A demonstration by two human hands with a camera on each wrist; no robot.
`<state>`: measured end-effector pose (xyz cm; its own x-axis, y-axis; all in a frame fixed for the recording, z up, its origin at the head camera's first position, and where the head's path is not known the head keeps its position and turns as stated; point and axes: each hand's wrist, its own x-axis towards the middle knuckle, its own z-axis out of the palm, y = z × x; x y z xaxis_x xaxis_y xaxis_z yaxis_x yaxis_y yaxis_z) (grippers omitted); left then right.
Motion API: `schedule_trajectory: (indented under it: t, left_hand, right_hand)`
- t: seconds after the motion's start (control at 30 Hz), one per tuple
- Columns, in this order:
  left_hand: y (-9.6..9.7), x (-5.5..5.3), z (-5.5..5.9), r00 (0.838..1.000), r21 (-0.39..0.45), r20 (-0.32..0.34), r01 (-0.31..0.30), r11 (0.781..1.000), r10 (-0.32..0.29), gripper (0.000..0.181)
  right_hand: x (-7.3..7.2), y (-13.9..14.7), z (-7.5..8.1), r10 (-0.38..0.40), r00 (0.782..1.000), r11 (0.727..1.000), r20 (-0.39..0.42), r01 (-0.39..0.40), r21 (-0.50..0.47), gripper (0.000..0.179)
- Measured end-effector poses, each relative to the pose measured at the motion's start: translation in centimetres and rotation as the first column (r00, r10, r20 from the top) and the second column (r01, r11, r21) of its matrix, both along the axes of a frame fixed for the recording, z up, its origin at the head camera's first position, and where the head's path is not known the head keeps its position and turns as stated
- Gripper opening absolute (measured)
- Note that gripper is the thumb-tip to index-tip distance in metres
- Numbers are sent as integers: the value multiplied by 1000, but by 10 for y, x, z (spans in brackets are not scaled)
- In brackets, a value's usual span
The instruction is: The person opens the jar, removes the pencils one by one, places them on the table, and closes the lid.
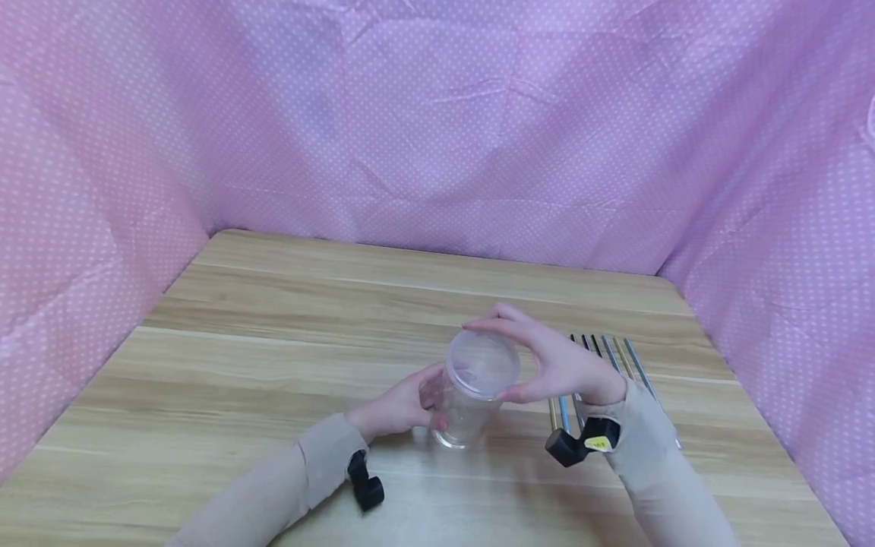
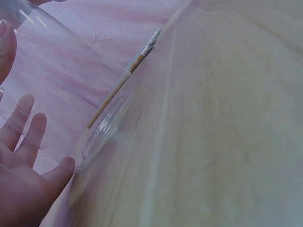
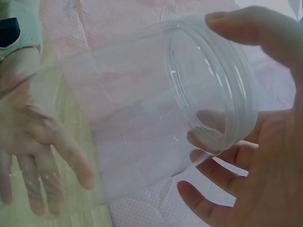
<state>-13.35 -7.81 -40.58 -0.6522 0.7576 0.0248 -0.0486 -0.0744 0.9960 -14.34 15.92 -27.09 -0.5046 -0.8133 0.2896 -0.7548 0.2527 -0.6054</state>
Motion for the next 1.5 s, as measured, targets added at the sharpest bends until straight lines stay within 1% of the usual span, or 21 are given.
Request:
schedule_trajectory:
  t: [0.1, 0.2, 0.3, 0.37, 0.4, 0.47, 0.5, 0.57, 0.6, 0.63, 0.67, 0.7, 0.73, 0.8, 0.9, 1.0, 1.13, 1.2, 1.3, 1.4, 1.5]
  left_hand:
    - [-1, 0, 1, 1000, 0, 0, -3, 1000, 3, 97]
    - [0, 1, 2, 1000, -7, -1, -7, 1000, 7, 93]
    - [0, 2, 2, 1000, -9, 3, -6, 1000, 6, 92]
    - [0, 3, 1, 1000, -16, 6, -5, 1000, 5, 92]
    - [-1, 3, 1, 1000, -20, 1, -4, 1000, 4, 92]
    - [-1, 2, 1, 1000, -29, -3, -11, 1000, 11, 92]
    - [-1, 2, 1, 1000, -33, -1, -19, 999, 19, 92]
    - [-2, 1, 1, 1000, -31, -7, -31, 999, 31, 93]
    - [-2, 1, 1, 999, -33, -10, -37, 999, 36, 93]
    - [-2, 0, 2, 999, -34, -12, -42, 999, 41, 94]
    - [-2, 0, 2, 999, -31, -13, -44, 999, 43, 94]
    - [-2, 0, 1, 999, -28, -9, -42, 999, 41, 95]
    - [-2, 0, 1, 999, -24, -9, -38, 999, 38, 95]
    - [-2, 0, 0, 999, -21, -11, -33, 999, 33, 97]
    - [-1, 1, -1, 1000, -5, -8, -26, 1000, 26, 99]
    - [-1, 2, -2, 1000, 6, -18, -19, 1000, 19, 99]
    - [0, 3, -1, 1000, 24, -19, -6, 1000, 6, 96]
    - [1, 4, -1, 1000, 25, -15, -7, 1000, 7, 94]
    - [1, 4, 0, 1000, 15, -13, -11, 1000, 11, 93]
    - [1, 3, 0, 1000, 4, -11, -11, 1000, 11, 95]
    - [1, 2, 0, 1000, 7, -8, -5, 1000, 5, 98]
  right_hand:
    - [2, -2, -4, -65, 997, 997, 39, 67, -32, 76]
    - [7, -6, -10, -161, 982, 984, 94, 167, -63, 79]
    - [12, -9, -17, -218, 970, 968, 103, 228, -100, 88]
    - [13, -8, -23, -192, 976, 969, 106, 206, -136, 96]
    - [13, -7, -26, -155, 979, 972, 132, 175, -158, 98]
    - [12, -4, -30, -43, 969, 971, 244, 98, -217, 92]
    - [10, -2, -32, 22, 949, 966, 315, 61, -252, 87]
    - [7, 0, -35, 141, 886, 948, 442, 8, -318, 76]
    - [6, 1, -36, 189, 851, 937, 491, -7, -350, 73]
    - [5, 2, -37, 223, 826, 927, 517, -17, -374, 71]
    - [3, 2, -38, 250, 812, 919, 528, -28, -392, 69]
    - [3, 2, -39, 269, 805, 913, 528, -39, -406, 69]
    - [2, 2, -40, 281, 805, 908, 523, -46, -417, 68]
    - [2, 3, -41, 279, 817, 903, 504, -44, -428, 66]
    - [3, 2, -44, 238, 856, 900, 458, -18, -435, 64]
    - [5, 1, -47, 167, 898, 898, 407, 32, -439, 66]
    - [8, -1, -52, 110, 923, 884, 369, 79, -461, 73]
    - [9, -2, -53, 127, 924, 882, 362, 61, -467, 80]
    - [7, -2, -54, 183, 920, 886, 346, -2, -463, 90]
    - [6, 0, -53, 254, 899, 879, 357, -61, -472, 91]
    - [7, 2, -52, 288, 883, 869, 372, -78, -489, 84]
